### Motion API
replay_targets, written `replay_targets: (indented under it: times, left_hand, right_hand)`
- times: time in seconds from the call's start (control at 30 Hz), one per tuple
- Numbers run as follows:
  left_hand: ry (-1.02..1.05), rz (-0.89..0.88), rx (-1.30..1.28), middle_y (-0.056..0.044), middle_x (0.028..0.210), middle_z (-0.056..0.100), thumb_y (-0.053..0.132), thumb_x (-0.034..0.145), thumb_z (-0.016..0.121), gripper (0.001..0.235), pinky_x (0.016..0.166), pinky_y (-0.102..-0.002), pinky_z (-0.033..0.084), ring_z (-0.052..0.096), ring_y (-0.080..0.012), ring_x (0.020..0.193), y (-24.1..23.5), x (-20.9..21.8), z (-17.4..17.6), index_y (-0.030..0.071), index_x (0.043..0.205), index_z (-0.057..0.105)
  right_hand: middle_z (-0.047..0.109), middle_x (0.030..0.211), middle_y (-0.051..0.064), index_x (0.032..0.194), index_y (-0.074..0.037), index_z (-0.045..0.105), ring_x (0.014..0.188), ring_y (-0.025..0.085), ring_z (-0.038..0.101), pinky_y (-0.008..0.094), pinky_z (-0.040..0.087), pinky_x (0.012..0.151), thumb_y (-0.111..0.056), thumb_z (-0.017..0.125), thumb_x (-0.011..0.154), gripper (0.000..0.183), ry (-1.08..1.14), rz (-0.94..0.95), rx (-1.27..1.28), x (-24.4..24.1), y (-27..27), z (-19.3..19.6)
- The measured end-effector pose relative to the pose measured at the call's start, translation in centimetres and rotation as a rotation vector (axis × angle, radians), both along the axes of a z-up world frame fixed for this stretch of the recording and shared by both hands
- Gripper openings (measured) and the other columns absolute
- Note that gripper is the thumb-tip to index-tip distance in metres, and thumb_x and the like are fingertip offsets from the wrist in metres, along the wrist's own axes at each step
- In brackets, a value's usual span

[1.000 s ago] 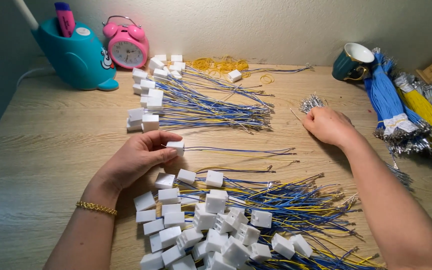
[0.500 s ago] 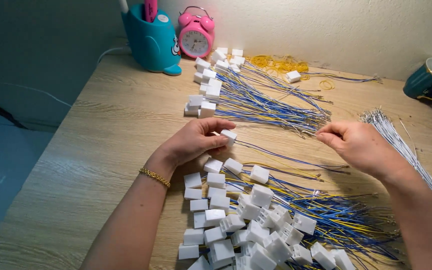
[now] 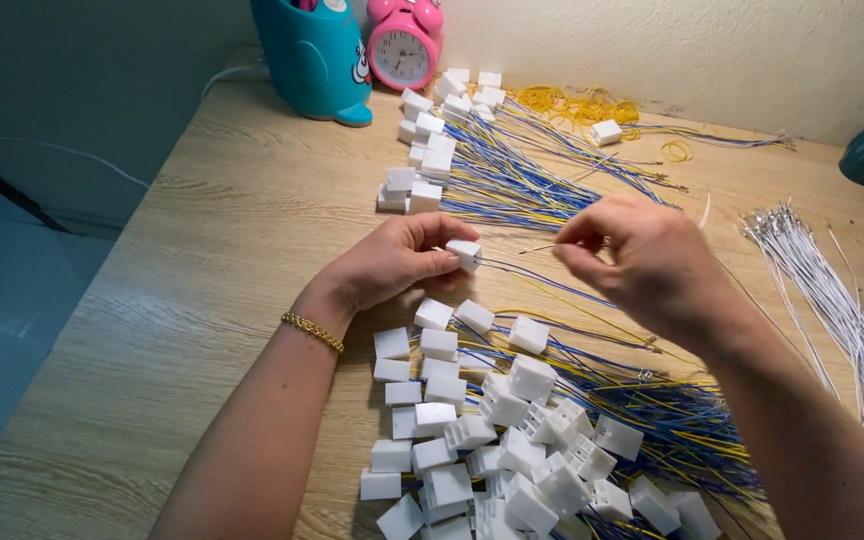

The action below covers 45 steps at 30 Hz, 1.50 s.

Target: Assembling electrical wire harnesses by inserting wires into plastic connectors.

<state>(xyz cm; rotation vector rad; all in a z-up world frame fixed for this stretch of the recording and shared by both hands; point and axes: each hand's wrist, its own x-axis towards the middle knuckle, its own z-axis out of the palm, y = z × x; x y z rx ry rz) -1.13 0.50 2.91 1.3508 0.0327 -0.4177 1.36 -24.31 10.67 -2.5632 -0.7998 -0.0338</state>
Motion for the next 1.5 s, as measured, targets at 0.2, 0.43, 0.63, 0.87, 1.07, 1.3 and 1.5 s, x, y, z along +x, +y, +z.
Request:
replay_targets:
  times: [0.2, 0.43, 0.63, 0.87, 1.07, 1.3, 1.5]
  left_hand:
    - [-0.195, -0.057, -0.037, -0.021, 0.108, 0.065, -0.008, 0.088, 0.061, 0.034, 0.076, -0.041, 0.061, 0.070, -0.0318, 0.094, 0.8, 1.5, -3.9, 0.002, 0.121, 0.062]
    - [-0.160, -0.061, -0.063, -0.020, 0.108, 0.064, -0.008, 0.088, 0.061, 0.034, 0.077, -0.039, 0.061, 0.071, -0.0316, 0.095, 0.9, 1.6, -4.0, 0.001, 0.120, 0.060]
    - [-0.132, -0.063, -0.061, -0.023, 0.111, 0.064, -0.007, 0.088, 0.061, 0.035, 0.079, -0.039, 0.060, 0.070, -0.0337, 0.097, 0.9, 1.6, -3.8, 0.003, 0.122, 0.060]
    - [-0.135, -0.063, -0.045, -0.023, 0.112, 0.065, -0.005, 0.088, 0.062, 0.035, 0.079, -0.039, 0.060, 0.070, -0.0328, 0.098, 0.9, 1.5, -3.7, 0.003, 0.122, 0.060]
    - [-0.156, -0.064, -0.022, -0.023, 0.111, 0.066, -0.005, 0.087, 0.063, 0.034, 0.078, -0.039, 0.060, 0.070, -0.0318, 0.096, 0.8, 1.5, -3.8, 0.002, 0.121, 0.062]
    - [-0.186, -0.033, 0.010, -0.022, 0.105, 0.067, -0.006, 0.086, 0.064, 0.033, 0.075, -0.038, 0.061, 0.072, -0.0307, 0.092, 0.6, 1.0, -3.2, 0.001, 0.119, 0.064]
    - [-0.220, -0.010, 0.038, -0.022, 0.103, 0.066, -0.007, 0.086, 0.063, 0.033, 0.074, -0.039, 0.062, 0.072, -0.0306, 0.089, 0.2, 1.1, -3.8, 0.000, 0.118, 0.064]
  right_hand:
    - [0.057, 0.064, 0.004, 0.088, -0.016, 0.073, 0.067, 0.020, 0.059, 0.033, 0.049, 0.066, -0.021, 0.066, 0.086, 0.009, 0.099, -0.062, 0.111, 1.6, 2.6, -3.7]
    - [0.056, 0.061, 0.003, 0.087, -0.017, 0.075, 0.061, 0.017, 0.058, 0.027, 0.048, 0.060, -0.021, 0.067, 0.090, 0.010, 0.070, -0.067, 0.144, 1.7, 2.4, -5.7]
    - [0.055, 0.062, 0.002, 0.080, -0.018, 0.070, 0.064, 0.019, 0.061, 0.031, 0.050, 0.059, -0.023, 0.068, 0.087, 0.009, -0.108, -0.037, 0.115, 1.4, 2.2, -6.6]
    - [0.055, 0.060, 0.003, 0.076, -0.017, 0.068, 0.060, 0.021, 0.060, 0.031, 0.049, 0.056, -0.021, 0.069, 0.086, 0.010, -0.116, -0.036, 0.159, 0.8, 2.7, -6.5]
    - [0.055, 0.059, 0.004, 0.075, -0.016, 0.068, 0.059, 0.021, 0.061, 0.030, 0.049, 0.054, -0.019, 0.068, 0.087, 0.012, -0.108, -0.020, 0.162, 0.5, 3.5, -6.5]
    - [0.056, 0.059, 0.005, 0.075, -0.013, 0.068, 0.058, 0.020, 0.060, 0.029, 0.049, 0.053, -0.016, 0.066, 0.088, 0.013, -0.011, 0.009, 0.249, 0.9, 4.0, -7.0]
    - [0.056, 0.060, 0.003, 0.076, -0.014, 0.067, 0.059, 0.018, 0.060, 0.028, 0.050, 0.055, -0.016, 0.066, 0.088, 0.013, 0.023, 0.036, 0.326, 1.5, 3.9, -8.6]
